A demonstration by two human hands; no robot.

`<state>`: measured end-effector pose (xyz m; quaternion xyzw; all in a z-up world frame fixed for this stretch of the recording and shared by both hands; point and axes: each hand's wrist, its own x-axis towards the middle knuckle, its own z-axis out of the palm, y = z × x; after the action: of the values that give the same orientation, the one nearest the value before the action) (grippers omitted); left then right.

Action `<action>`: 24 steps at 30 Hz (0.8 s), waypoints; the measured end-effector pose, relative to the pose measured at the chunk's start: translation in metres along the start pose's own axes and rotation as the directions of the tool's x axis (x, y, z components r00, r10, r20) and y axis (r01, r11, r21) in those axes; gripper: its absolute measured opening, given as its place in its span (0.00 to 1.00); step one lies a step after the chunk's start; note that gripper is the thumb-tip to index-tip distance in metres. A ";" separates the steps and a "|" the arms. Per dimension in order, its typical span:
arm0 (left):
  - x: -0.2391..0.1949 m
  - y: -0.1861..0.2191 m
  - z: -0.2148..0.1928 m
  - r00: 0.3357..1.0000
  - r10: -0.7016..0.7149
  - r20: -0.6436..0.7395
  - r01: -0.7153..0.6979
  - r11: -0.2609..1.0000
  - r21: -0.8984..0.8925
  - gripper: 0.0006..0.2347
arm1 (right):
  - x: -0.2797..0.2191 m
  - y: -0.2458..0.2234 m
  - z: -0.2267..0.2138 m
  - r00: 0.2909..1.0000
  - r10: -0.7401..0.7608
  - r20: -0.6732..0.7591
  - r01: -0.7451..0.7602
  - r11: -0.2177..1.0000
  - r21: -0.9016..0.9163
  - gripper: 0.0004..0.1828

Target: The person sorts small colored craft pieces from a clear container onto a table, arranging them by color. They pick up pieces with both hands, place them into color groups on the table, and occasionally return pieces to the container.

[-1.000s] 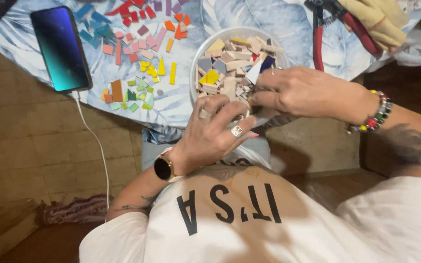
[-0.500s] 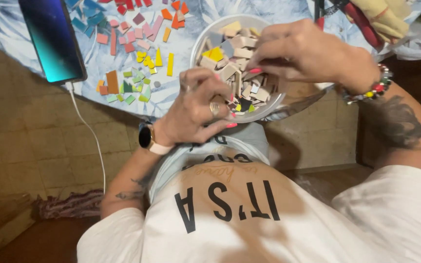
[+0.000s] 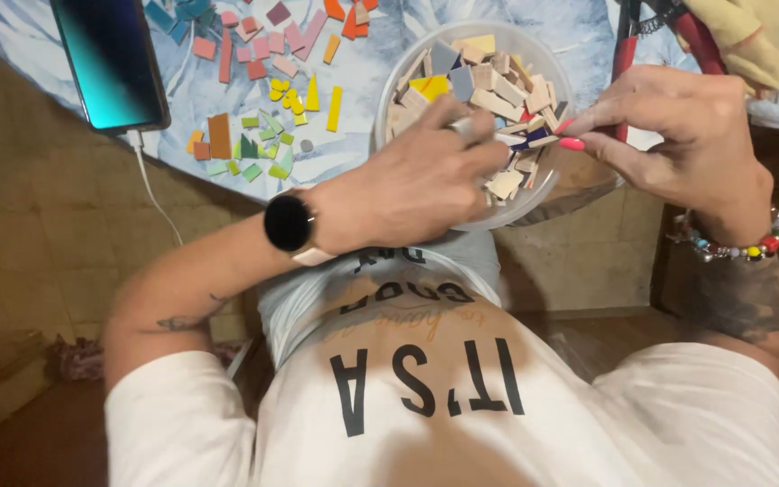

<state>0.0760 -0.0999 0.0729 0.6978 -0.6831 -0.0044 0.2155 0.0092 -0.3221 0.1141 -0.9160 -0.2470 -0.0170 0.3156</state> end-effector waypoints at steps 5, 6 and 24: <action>0.017 -0.008 0.009 0.981 0.188 -0.057 -0.171 0.961 0.218 0.05 | -0.013 -0.003 0.002 0.990 0.049 -0.129 -0.037 0.995 0.089 0.03; 0.018 -0.009 0.008 0.980 0.192 -0.053 -0.177 0.961 0.213 0.05 | -0.016 -0.004 0.003 0.990 0.055 -0.133 -0.043 0.995 0.091 0.03; 0.001 -0.012 -0.027 0.987 -0.075 -0.140 -0.003 0.872 -0.489 0.04 | -0.037 -0.002 0.041 0.841 0.168 -0.514 -0.030 0.963 0.266 0.08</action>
<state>0.0955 -0.0934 0.0939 0.6316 -0.6281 -0.1265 0.4366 -0.0298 -0.3126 0.0754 -0.8402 -0.1019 -0.2224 0.4839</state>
